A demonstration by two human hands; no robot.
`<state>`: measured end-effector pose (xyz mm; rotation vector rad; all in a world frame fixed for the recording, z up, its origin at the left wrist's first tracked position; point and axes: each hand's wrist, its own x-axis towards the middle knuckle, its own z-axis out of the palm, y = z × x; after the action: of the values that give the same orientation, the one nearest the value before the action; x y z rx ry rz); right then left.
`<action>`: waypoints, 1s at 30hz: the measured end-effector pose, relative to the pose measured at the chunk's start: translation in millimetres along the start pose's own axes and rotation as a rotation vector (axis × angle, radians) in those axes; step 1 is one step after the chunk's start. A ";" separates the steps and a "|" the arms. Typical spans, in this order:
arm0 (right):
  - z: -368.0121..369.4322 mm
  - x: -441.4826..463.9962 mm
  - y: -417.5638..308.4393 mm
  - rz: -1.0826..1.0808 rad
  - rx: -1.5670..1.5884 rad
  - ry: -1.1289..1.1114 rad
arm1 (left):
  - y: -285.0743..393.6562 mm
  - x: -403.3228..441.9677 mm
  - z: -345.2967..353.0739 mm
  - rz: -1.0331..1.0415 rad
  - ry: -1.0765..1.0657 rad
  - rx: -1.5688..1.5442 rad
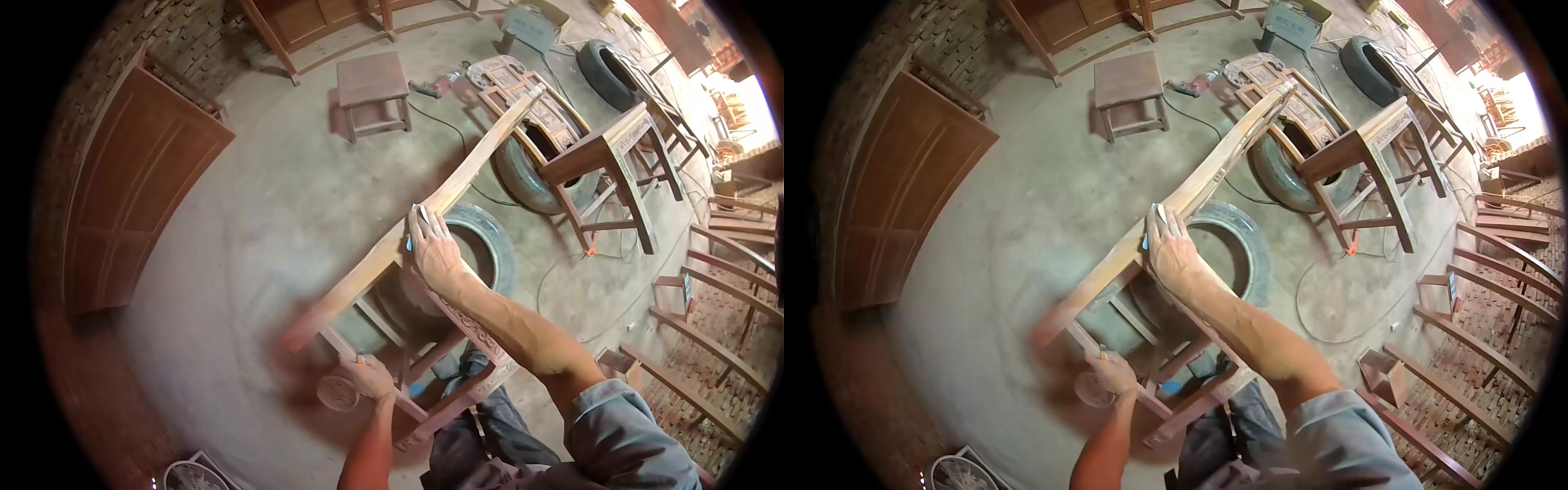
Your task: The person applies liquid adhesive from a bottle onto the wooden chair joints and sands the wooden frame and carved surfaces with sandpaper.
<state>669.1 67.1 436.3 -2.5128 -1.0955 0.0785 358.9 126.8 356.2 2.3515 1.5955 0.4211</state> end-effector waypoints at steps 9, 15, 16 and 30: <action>-5.8 -19.3 8.7 -0.021 0.014 -0.014 | 4.4 1.0 -7.5 -0.082 -0.116 -0.067; -16.3 -68.6 15.9 -0.024 -0.014 -0.014 | 15.2 5.0 -17.9 -0.189 -0.231 -0.021; -21.9 -50.2 9.8 -0.039 0.027 -0.016 | 8.6 5.5 -12.6 -0.120 -0.166 -0.031; 6.5 -41.6 -9.2 0.204 0.102 0.122 | 29.6 7.6 -28.6 -0.289 -0.332 0.065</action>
<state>632.6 45.2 429.5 -2.4934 -0.7665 0.0359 375.9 124.9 394.4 2.0521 1.7618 -0.0796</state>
